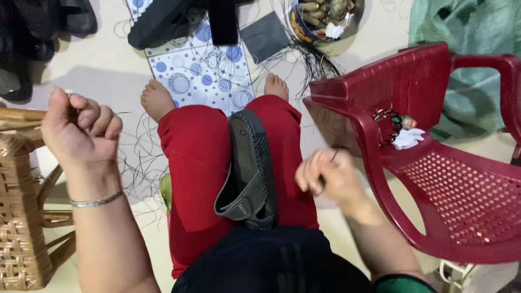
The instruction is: The person sits on the floor and sews a black slip-on shoe using a needle and thread. They pull the thread through the shoe repeatedly to stitch the sole to the upper part.
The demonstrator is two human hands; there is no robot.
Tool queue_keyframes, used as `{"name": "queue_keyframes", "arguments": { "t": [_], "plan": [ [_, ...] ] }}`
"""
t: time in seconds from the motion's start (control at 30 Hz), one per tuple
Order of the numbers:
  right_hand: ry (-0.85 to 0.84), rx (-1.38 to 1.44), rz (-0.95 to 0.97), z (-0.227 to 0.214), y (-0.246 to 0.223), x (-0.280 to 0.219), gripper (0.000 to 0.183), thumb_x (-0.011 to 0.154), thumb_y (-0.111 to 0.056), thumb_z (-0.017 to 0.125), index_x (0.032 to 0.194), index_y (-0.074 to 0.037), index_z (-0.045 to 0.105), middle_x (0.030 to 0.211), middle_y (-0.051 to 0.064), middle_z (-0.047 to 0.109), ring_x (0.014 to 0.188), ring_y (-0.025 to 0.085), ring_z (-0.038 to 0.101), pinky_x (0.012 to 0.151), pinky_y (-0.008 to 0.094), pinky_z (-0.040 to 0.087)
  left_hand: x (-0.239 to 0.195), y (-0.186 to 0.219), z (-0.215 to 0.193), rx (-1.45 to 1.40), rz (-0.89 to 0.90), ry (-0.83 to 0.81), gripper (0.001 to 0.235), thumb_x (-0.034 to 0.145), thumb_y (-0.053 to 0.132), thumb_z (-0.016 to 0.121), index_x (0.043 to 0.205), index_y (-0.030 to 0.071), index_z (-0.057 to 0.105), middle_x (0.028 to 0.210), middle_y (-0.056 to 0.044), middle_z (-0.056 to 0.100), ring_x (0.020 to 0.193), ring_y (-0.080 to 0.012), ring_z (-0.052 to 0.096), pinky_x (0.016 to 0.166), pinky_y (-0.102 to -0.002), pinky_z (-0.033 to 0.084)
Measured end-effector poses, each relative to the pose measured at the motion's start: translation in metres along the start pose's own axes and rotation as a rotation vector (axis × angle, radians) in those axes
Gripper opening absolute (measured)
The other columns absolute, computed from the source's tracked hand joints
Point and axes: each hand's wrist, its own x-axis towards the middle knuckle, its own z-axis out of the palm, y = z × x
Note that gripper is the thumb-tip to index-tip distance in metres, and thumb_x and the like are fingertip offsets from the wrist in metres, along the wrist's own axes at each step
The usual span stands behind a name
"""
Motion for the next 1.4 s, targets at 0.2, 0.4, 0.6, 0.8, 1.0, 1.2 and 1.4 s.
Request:
{"name": "queue_keyframes", "arguments": {
  "t": [0.2,0.4,0.6,0.8,1.0,1.2,1.4],
  "plan": [
    [0.592,-0.892,0.178,-0.05,-0.05,-0.017,0.047,0.101,-0.003,0.056,0.148,-0.002,0.046,0.129,0.019,0.059,0.107,0.024,0.067,0.083,0.032,0.061,-0.014,0.024,-0.075,1.587,0.667,0.069,0.023,0.126,0.019,0.067,0.126,-0.003,0.076,0.104,-0.024,0.074,0.097,-0.0356,0.069,0.082,-0.047,0.052],
    [-0.25,-1.275,0.28,-0.001,-0.038,-0.036,0.054,0.102,-0.024,0.054,0.155,-0.034,0.045,0.116,0.004,0.06,0.099,0.014,0.077,0.087,0.027,0.062,-0.141,-0.017,0.067,1.187,0.748,-0.46,0.012,0.096,0.009,0.071,0.084,0.009,0.07,0.128,-0.014,0.07,0.122,-0.0258,0.062,0.107,-0.039,0.045],
    [-0.394,-1.695,0.032,0.026,-0.034,-0.02,0.05,0.099,-0.026,0.064,0.146,-0.041,0.056,0.095,-0.004,0.06,0.068,0.02,0.062,0.039,0.043,0.053,-0.131,-0.075,0.056,1.146,0.022,-1.124,0.05,0.094,0.046,0.064,0.063,0.008,0.056,0.126,-0.015,0.077,0.097,-0.0144,0.079,0.075,-0.028,0.057],
    [-0.313,-1.712,-0.195,0.031,-0.033,-0.022,0.036,0.101,-0.024,0.056,0.132,-0.036,0.071,0.084,0.003,0.064,0.06,0.022,0.066,0.053,0.032,0.054,-0.14,-0.08,0.056,0.81,-0.16,-1.182,0.035,0.094,0.028,0.075,0.065,0.008,0.073,0.058,-0.002,0.063,0.057,-0.0107,0.057,0.055,-0.028,0.051],
    [-0.5,-2.175,-0.133,0.042,-0.043,-0.025,0.069,0.082,-0.001,0.062,0.145,-0.03,0.061,0.079,0.004,0.053,0.05,0.025,0.054,0.041,0.04,0.049,-0.165,-0.088,0.054,0.802,0.029,-1.305,0.047,0.097,0.034,0.071,0.066,0.011,0.043,0.069,0.002,0.037,0.07,-0.0075,0.046,0.087,-0.024,0.048],
    [-0.61,-2.201,-0.29,0.03,-0.037,-0.008,0.068,0.07,-0.004,0.064,0.134,-0.029,0.067,0.097,0.006,0.067,0.055,0.022,0.061,0.041,0.035,0.052,-0.18,-0.111,0.044,0.882,0.123,-1.303,0.057,0.092,0.035,0.072,0.056,-0.003,0.05,0.136,-0.049,0.048,0.14,-0.0506,0.046,0.106,-0.039,0.048],
    [-0.631,-2.091,-0.485,0.043,-0.025,0.01,0.036,0.081,-0.004,0.064,0.112,-0.018,0.074,0.099,0.008,0.07,0.065,0.023,0.066,0.051,0.034,0.052,-0.18,-0.12,0.042,0.883,0.34,-1.277,0.048,0.094,0.027,0.074,0.058,-0.002,0.059,0.093,-0.021,0.058,0.086,-0.0386,0.062,0.076,-0.046,0.051]
  ]
}}
